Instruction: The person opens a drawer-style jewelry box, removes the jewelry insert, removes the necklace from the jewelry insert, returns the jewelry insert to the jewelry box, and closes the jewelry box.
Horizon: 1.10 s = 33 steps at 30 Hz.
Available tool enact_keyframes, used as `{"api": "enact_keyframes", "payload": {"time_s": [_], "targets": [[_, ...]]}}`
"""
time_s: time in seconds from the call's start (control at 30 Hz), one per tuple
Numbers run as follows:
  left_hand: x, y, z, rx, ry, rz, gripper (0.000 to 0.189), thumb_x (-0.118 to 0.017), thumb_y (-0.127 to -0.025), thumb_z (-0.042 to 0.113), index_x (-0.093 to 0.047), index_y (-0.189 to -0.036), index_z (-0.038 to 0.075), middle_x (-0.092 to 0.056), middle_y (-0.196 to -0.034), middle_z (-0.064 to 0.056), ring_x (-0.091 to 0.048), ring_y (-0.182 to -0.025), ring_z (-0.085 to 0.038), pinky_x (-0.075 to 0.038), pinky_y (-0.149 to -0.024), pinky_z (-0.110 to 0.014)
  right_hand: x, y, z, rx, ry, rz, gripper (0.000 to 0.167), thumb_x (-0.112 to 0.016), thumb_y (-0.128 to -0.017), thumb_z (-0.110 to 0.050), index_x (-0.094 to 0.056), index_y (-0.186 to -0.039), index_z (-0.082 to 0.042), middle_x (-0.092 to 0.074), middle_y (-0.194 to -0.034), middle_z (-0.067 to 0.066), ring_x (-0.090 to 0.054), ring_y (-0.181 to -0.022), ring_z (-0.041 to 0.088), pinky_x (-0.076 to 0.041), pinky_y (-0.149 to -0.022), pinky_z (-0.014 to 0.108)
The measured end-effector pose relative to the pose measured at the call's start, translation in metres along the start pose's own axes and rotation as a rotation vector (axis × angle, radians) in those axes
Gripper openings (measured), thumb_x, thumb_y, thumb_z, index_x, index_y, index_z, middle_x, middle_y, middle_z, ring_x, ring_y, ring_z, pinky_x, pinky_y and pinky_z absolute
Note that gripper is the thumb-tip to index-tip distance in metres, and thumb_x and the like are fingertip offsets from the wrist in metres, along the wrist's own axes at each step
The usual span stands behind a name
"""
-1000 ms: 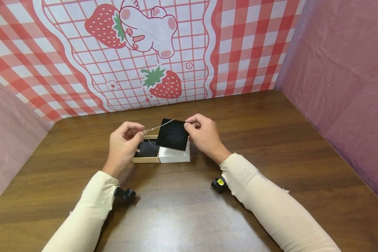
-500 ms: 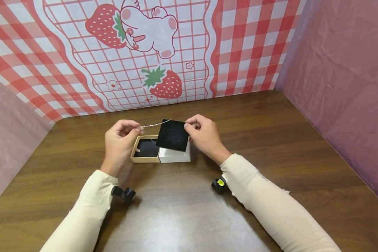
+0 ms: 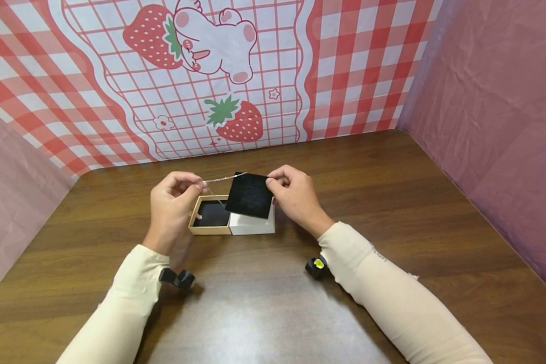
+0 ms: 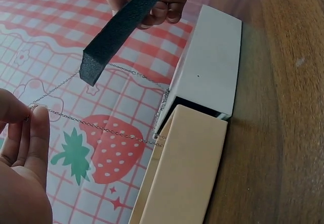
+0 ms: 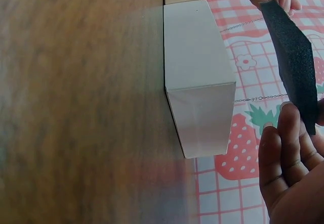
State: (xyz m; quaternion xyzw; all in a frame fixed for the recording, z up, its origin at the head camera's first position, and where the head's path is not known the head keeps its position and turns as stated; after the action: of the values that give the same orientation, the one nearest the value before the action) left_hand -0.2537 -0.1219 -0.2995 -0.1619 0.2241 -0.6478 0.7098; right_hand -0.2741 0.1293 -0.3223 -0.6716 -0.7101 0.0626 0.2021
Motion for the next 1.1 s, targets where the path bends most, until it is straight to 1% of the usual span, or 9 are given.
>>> {"api": "enact_keyframes", "payload": {"time_s": [0.2,0.4,0.5,0.6,0.63,0.7,0.9,1.03,1.1], "targets": [[0.000,-0.001,0.004,-0.008,-0.016,-0.009,0.008,-0.063,-0.087,-0.015,-0.063,-0.095,-0.012,-0.070,-0.083,-0.012,-0.069,-0.072,-0.019,-0.058,-0.070,-0.030,0.000,0.000,0.001,-0.015,-0.002,-0.002,0.012,-0.064,-0.095,-0.006,-0.067,-0.101,0.004,-0.069,-0.079,0.013,-0.066,-0.058,0.019,-0.059,-0.061,0.040],[0.000,-0.002,0.008,-0.019,-0.033,-0.011,0.008,-0.063,-0.088,-0.014,-0.064,-0.095,-0.011,-0.071,-0.083,-0.011,-0.070,-0.073,-0.019,-0.056,-0.066,-0.026,0.000,-0.001,0.002,-0.016,0.000,0.004,0.012,-0.064,-0.094,-0.005,-0.067,-0.100,0.005,-0.069,-0.079,0.013,-0.065,-0.058,0.022,-0.058,-0.059,0.034],[0.001,-0.003,0.009,-0.018,-0.028,-0.004,0.008,-0.062,-0.088,-0.014,-0.063,-0.095,-0.011,-0.071,-0.082,-0.009,-0.070,-0.073,-0.018,-0.052,-0.052,-0.021,0.001,-0.001,0.002,-0.019,0.001,0.002,0.011,-0.064,-0.094,-0.005,-0.067,-0.100,0.004,-0.069,-0.079,0.013,-0.065,-0.059,0.026,-0.059,-0.060,0.036],[0.002,-0.003,0.010,-0.011,-0.024,0.005,0.008,-0.063,-0.088,-0.013,-0.063,-0.095,-0.011,-0.072,-0.081,-0.007,-0.070,-0.073,-0.017,-0.043,-0.040,-0.020,0.001,-0.001,0.002,-0.021,0.003,-0.001,0.011,-0.063,-0.094,-0.005,-0.067,-0.100,0.004,-0.069,-0.080,0.013,-0.066,-0.061,0.029,-0.059,-0.061,0.040],[0.002,-0.003,0.010,-0.010,-0.024,0.008,0.008,-0.063,-0.088,-0.013,-0.063,-0.095,-0.011,-0.072,-0.081,-0.006,-0.070,-0.073,-0.017,-0.040,-0.038,-0.020,0.000,-0.001,0.002,-0.021,0.005,-0.002,0.011,-0.063,-0.095,-0.005,-0.067,-0.101,0.004,-0.069,-0.080,0.013,-0.066,-0.061,0.030,-0.059,-0.062,0.041],[0.003,-0.003,0.010,-0.007,-0.022,0.012,0.008,-0.063,-0.088,-0.013,-0.063,-0.095,-0.011,-0.072,-0.081,-0.005,-0.069,-0.072,-0.016,-0.040,-0.037,-0.020,0.000,-0.001,0.002,-0.021,0.007,-0.004,0.011,-0.063,-0.095,-0.005,-0.068,-0.101,0.004,-0.069,-0.080,0.013,-0.066,-0.062,0.032,-0.059,-0.062,0.043],[0.002,-0.003,0.010,-0.001,0.005,0.027,0.006,-0.062,-0.088,-0.013,-0.063,-0.094,-0.012,-0.071,-0.080,-0.006,-0.069,-0.072,-0.017,-0.042,-0.040,-0.019,0.000,0.000,0.003,-0.026,0.008,-0.009,0.013,-0.064,-0.095,-0.007,-0.067,-0.101,0.004,-0.069,-0.078,0.013,-0.066,-0.062,0.031,-0.059,-0.062,0.038],[0.001,-0.003,0.011,0.001,0.051,0.042,0.007,-0.061,-0.088,-0.014,-0.064,-0.092,-0.009,-0.071,-0.081,-0.008,-0.069,-0.072,-0.018,-0.052,-0.053,-0.021,0.001,0.000,0.003,-0.027,0.005,-0.010,0.013,-0.064,-0.096,-0.008,-0.067,-0.101,0.003,-0.069,-0.079,0.014,-0.066,-0.062,0.030,-0.059,-0.062,0.037],[0.001,-0.003,0.012,0.000,0.071,0.048,0.009,-0.061,-0.088,-0.015,-0.065,-0.091,-0.007,-0.070,-0.081,-0.009,-0.069,-0.072,-0.018,-0.055,-0.060,-0.023,0.001,0.000,0.003,-0.023,0.005,-0.012,0.013,-0.064,-0.096,-0.007,-0.067,-0.102,0.004,-0.069,-0.079,0.014,-0.066,-0.062,0.031,-0.059,-0.062,0.038]]}}
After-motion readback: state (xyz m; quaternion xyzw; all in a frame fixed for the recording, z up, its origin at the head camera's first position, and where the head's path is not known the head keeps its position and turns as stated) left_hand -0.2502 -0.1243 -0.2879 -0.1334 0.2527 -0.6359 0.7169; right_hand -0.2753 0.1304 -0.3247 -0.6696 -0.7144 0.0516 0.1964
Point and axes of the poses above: each hand's wrist, its own y-axis away from the middle knuckle, its own x-axis out of the back of the hand, z = x × y, the point moved 6 cm from there along -y, towards the middle knuckle
